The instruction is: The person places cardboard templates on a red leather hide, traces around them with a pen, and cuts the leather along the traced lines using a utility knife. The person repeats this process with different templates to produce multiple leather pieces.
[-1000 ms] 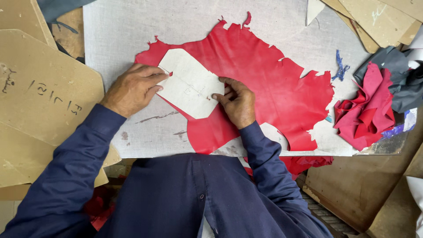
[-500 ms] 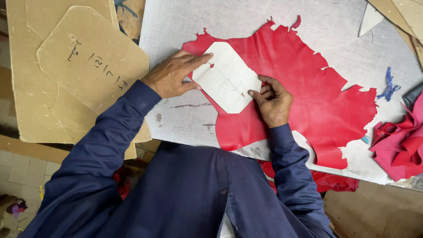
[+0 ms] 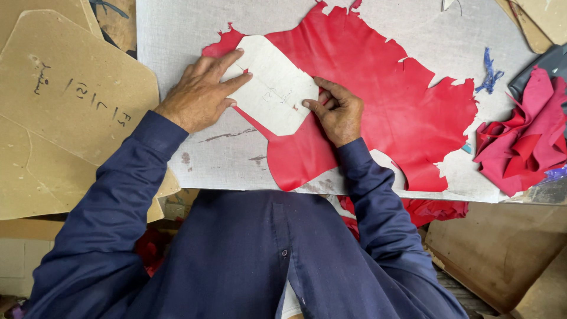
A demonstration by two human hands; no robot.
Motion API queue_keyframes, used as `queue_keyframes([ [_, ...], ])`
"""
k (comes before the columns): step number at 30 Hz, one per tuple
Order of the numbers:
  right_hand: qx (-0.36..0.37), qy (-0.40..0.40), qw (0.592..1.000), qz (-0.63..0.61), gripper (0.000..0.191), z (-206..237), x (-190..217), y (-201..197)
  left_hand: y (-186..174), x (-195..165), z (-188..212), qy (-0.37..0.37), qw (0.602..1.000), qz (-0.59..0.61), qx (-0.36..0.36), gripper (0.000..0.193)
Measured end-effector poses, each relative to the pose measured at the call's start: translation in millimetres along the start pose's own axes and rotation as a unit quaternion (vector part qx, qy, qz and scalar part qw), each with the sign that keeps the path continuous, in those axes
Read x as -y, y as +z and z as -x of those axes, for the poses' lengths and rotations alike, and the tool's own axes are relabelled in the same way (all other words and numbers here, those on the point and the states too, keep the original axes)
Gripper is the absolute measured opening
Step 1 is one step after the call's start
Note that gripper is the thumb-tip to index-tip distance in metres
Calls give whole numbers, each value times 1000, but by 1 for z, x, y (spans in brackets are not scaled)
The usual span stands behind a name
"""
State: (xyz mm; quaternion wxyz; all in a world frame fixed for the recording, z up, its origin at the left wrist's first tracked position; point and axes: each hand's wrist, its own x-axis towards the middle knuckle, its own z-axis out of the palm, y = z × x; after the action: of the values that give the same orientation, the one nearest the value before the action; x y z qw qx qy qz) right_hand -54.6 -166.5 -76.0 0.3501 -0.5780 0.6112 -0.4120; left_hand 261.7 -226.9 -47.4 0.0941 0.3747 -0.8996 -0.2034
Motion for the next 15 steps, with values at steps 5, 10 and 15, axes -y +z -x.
queue_keyframes([
  [5, -9, -29, 999, 37, 49, 2, 5, -1, -8, -9, -5, -41, 997, 3, 67, 59],
  [10, -32, -42, 996, 76, 45, 5, 9, -4, -7, -26, -12, -58, 994, -67, 69, 62],
  [15, -39, -39, 995, 84, 39, 9, 9, -12, 4, -57, -26, -106, 988, -96, 58, 61],
])
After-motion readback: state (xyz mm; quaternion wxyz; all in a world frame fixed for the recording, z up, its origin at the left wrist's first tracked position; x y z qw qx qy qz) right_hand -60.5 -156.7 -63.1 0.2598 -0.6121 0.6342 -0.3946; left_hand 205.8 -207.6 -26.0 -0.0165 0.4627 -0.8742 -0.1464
